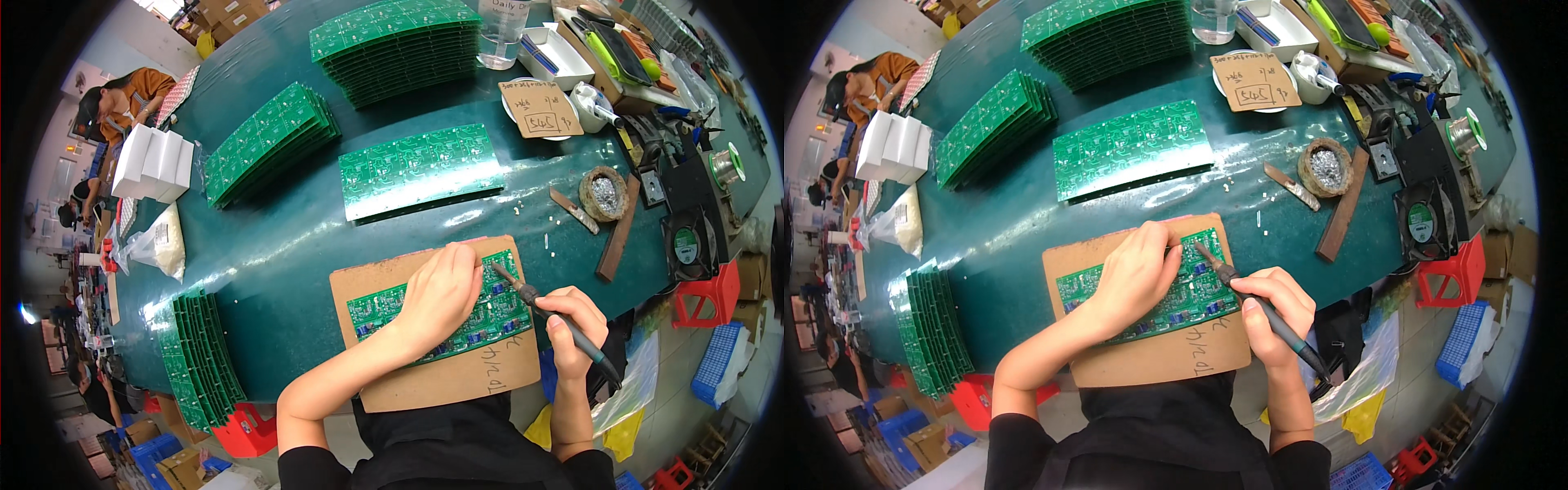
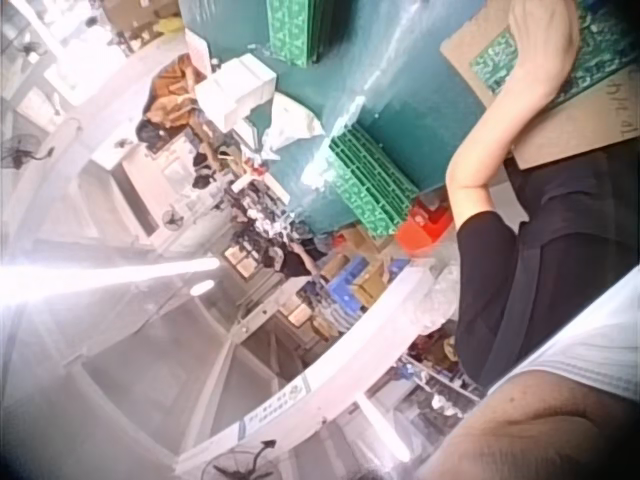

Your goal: The person solders electronic components onto circuit boards using a soldering iron, places completed boards onto a stack, and straightens stacks of circuit boards on the workbench by hand.

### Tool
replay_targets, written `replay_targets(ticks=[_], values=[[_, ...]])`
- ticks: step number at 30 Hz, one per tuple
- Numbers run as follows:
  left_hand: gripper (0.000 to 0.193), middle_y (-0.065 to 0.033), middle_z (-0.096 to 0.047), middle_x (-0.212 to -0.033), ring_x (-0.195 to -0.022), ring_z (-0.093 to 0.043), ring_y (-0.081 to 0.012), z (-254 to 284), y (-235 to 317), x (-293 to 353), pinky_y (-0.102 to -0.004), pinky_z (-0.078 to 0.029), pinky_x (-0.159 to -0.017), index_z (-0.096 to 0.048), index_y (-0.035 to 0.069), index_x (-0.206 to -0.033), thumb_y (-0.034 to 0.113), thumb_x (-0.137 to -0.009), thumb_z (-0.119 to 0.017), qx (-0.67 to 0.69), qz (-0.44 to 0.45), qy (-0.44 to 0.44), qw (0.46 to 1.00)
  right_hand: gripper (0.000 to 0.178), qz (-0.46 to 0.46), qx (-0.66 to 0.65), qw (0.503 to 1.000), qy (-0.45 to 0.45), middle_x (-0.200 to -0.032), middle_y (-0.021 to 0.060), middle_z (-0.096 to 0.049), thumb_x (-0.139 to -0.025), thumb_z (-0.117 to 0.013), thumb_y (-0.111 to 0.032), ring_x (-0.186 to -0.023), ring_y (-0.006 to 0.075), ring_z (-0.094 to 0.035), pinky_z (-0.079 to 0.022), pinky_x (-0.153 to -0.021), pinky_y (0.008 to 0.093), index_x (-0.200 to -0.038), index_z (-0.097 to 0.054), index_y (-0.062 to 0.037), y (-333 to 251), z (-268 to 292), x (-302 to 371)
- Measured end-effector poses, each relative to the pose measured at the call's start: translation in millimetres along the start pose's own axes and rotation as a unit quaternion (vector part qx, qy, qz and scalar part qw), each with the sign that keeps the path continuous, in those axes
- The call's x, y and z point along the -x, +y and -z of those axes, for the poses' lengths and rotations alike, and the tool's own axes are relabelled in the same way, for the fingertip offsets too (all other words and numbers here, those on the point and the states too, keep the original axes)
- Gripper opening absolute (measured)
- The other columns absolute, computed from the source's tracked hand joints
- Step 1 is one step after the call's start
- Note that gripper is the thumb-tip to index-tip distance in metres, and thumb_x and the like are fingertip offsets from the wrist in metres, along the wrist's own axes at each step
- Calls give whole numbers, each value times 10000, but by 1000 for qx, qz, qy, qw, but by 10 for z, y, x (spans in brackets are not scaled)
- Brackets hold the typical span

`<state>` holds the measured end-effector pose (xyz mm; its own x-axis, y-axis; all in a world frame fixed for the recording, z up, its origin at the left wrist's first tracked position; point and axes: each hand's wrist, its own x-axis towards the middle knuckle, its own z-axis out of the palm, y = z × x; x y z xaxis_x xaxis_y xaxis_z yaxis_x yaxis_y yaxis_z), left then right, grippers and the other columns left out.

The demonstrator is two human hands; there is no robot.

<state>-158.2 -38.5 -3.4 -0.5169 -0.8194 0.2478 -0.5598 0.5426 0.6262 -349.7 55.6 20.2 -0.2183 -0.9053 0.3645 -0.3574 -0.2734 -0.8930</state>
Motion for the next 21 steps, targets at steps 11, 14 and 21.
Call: replay_targets(ticks=[11, 14, 21], values=[[145, -131, -578, -839, -794, -620, -336, -75, 3, -11, -445, -507, -693, -514, 35, -898, 44, -850, -651, -42, -43, 45, 997, 247, -14, 21, 997, 71, -794, 132, -650, -821, -626, -157, -739, 212, -618, -483, -688, 309, -913, -707, 57, 56, 160, 11], [135, -132, -578, -827, -787, -619, -337, -80, 39, -12, -446, -507, -691, -514, 34, -891, 35, -843, -641, -31, -48, 56, 997, 231, -3, 157, 976, 154, -885, 108, -632, -893, -579, -54, -739, 177, -578, -466, -689, 288, -1078, -693, 27, 115, 390, -122], [113, -149, -596, -891, -863, -621, -355, 147, -34, 115, -463, -500, -743, -540, 29, -950, 51, -877, -623, 36, -14, 51, 998, 227, -49, 250, 957, 137, -970, 74, -577, -949, -575, -7, -877, 150, -579, -459, -805, 269, -1156, -670, -7, 255, 402, 4]])
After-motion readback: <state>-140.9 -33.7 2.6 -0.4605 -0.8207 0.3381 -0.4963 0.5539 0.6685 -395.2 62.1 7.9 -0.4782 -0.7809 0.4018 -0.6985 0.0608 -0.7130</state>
